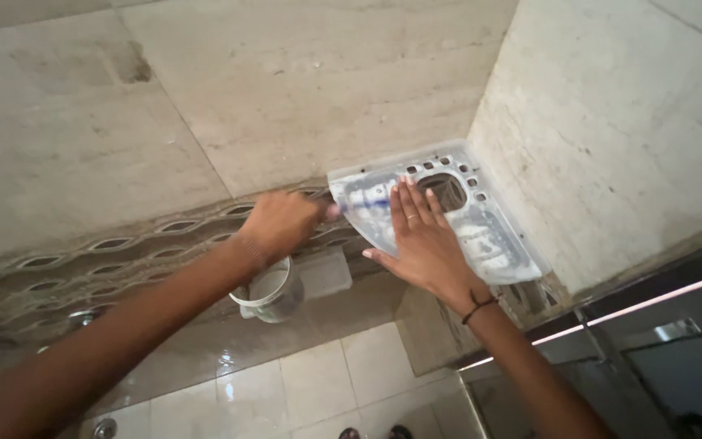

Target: The person cleans a white plastic corner shower shelf by first rinsing it with water from a cup, then applying soap to a toothbrush and scrubbing the shelf's compartments and holes. The person repeatedly rinses the toothbrush and shelf during the process.

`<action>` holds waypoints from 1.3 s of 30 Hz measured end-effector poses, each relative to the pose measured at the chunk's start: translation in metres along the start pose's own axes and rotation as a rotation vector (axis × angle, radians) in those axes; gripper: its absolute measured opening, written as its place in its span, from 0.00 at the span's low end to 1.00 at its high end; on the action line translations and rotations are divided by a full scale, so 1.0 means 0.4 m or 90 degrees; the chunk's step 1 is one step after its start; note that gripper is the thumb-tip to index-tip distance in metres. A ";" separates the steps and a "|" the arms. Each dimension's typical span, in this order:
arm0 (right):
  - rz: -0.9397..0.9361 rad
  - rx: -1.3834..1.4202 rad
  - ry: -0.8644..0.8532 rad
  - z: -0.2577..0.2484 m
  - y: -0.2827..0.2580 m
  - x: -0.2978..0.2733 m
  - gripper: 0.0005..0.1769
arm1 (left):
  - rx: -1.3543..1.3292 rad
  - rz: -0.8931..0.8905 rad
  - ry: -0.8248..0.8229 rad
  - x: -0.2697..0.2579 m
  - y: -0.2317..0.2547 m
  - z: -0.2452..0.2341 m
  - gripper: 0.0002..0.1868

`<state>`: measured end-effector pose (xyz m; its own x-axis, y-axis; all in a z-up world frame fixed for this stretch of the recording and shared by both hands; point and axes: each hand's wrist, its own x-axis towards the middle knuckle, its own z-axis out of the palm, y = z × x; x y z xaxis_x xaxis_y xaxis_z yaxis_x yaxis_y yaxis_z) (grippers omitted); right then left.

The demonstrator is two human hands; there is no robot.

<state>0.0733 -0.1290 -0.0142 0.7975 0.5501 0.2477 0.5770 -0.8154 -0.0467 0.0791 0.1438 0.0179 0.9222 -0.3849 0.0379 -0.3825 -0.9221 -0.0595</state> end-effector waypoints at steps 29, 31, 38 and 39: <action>-0.007 0.047 0.074 0.010 -0.002 0.019 0.61 | -0.013 -0.226 0.024 -0.058 -0.029 -0.012 0.17; 0.019 0.054 0.080 0.009 -0.007 0.010 0.61 | -0.032 -0.120 0.112 0.027 0.000 0.017 0.14; 0.116 0.039 0.075 0.003 0.009 0.005 0.56 | -0.087 -0.046 0.256 0.237 0.139 0.081 0.15; 0.121 0.028 0.064 0.006 0.008 -0.002 0.55 | -0.112 -0.026 0.258 0.186 0.115 0.069 0.14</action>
<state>0.0750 -0.1316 -0.0170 0.8724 0.3640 0.3262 0.4263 -0.8931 -0.1436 0.1319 0.0739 -0.0093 0.8526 -0.3009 0.4273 -0.3830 -0.9160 0.1193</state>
